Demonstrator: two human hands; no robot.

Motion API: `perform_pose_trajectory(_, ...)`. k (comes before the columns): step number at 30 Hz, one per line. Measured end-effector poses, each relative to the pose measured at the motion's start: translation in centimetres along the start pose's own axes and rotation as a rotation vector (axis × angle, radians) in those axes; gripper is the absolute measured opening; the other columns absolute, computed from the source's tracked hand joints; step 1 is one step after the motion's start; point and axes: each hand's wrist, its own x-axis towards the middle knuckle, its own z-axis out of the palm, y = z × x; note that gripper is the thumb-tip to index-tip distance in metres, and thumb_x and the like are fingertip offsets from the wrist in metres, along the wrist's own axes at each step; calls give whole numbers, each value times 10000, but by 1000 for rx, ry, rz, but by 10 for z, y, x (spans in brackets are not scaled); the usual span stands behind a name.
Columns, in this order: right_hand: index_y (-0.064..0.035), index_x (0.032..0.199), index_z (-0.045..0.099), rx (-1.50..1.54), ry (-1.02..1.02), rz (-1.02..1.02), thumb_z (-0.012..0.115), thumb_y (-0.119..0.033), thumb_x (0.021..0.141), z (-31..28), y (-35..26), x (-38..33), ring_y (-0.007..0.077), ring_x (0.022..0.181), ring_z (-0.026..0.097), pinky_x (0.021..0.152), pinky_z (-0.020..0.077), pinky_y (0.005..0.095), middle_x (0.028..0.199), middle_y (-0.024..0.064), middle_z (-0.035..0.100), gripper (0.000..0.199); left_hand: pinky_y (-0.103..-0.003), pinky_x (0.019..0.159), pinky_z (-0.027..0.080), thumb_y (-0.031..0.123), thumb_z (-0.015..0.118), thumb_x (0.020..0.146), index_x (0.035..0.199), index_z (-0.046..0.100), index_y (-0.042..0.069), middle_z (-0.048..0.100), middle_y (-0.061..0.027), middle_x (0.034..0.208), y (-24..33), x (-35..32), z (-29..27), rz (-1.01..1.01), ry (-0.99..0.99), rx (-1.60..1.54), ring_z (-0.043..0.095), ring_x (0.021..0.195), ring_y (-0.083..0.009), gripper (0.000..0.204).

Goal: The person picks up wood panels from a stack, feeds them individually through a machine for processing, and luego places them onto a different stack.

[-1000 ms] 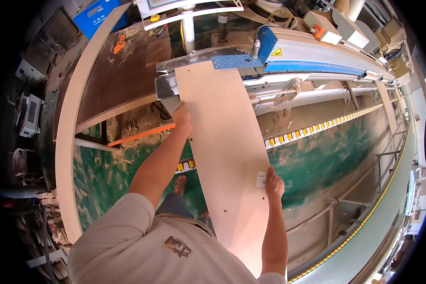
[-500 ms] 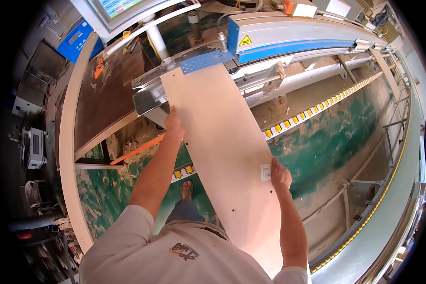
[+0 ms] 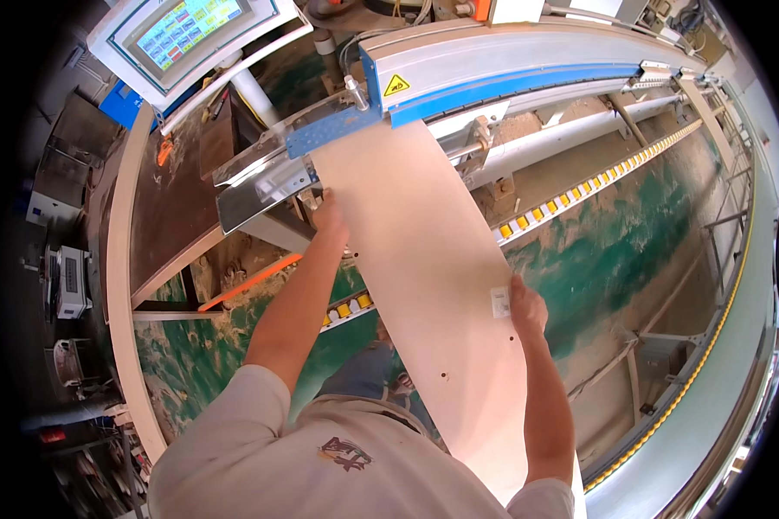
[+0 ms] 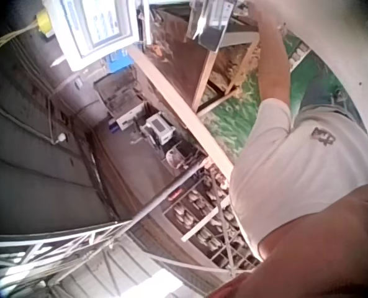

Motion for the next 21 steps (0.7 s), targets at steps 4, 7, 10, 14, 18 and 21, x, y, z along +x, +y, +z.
perform_pose_trajectory(4,-53,999,747,12,-20,0,248,-622,1012,-22,12,33,474,1025,638,917,484,544,1008,274,692,757,-398,809,536,429,606,996,1151,645,-53,673,-117,1150,-19,12,36,43,70,13,651,949,-238,508)
perform_pose_trajectory(7,-61,1013,744,27,-5,-47,258,-603,1014,-35,33,54,473,1014,641,908,486,547,1007,266,695,728,-425,902,536,358,615,1005,1261,591,-28,639,-110,1247,-31,4,69,9,72,71,644,1058,-250,463)
perform_pose_trajectory(10,-71,1020,738,53,46,-44,317,-568,1015,-49,45,71,463,984,652,879,498,534,979,260,699,651,-415,868,528,369,623,996,1232,606,-35,649,-106,1205,-42,-23,95,38,55,-8,636,1014,-241,468)
perform_pose_trajectory(14,-63,1012,724,281,295,-10,510,-412,1006,-63,67,83,421,909,672,818,517,485,920,226,712,409,-404,800,500,406,595,994,1190,622,-30,649,-104,1120,-47,-33,132,56,93,140,613,927,-223,479)
perform_pose_trajectory(18,-15,1013,703,238,723,-189,625,-219,980,-82,112,64,373,885,661,783,515,444,935,179,710,221,-392,687,476,417,528,1019,1069,668,-24,660,-85,934,-59,-57,171,27,137,202,596,789,-209,465)
perform_pose_trajectory(21,21,1049,687,237,775,-105,612,-186,989,-96,133,20,353,919,656,802,518,438,996,173,700,228,-410,667,485,422,526,1016,1063,657,-23,644,-91,922,-60,-78,199,34,134,258,622,811,-227,467)
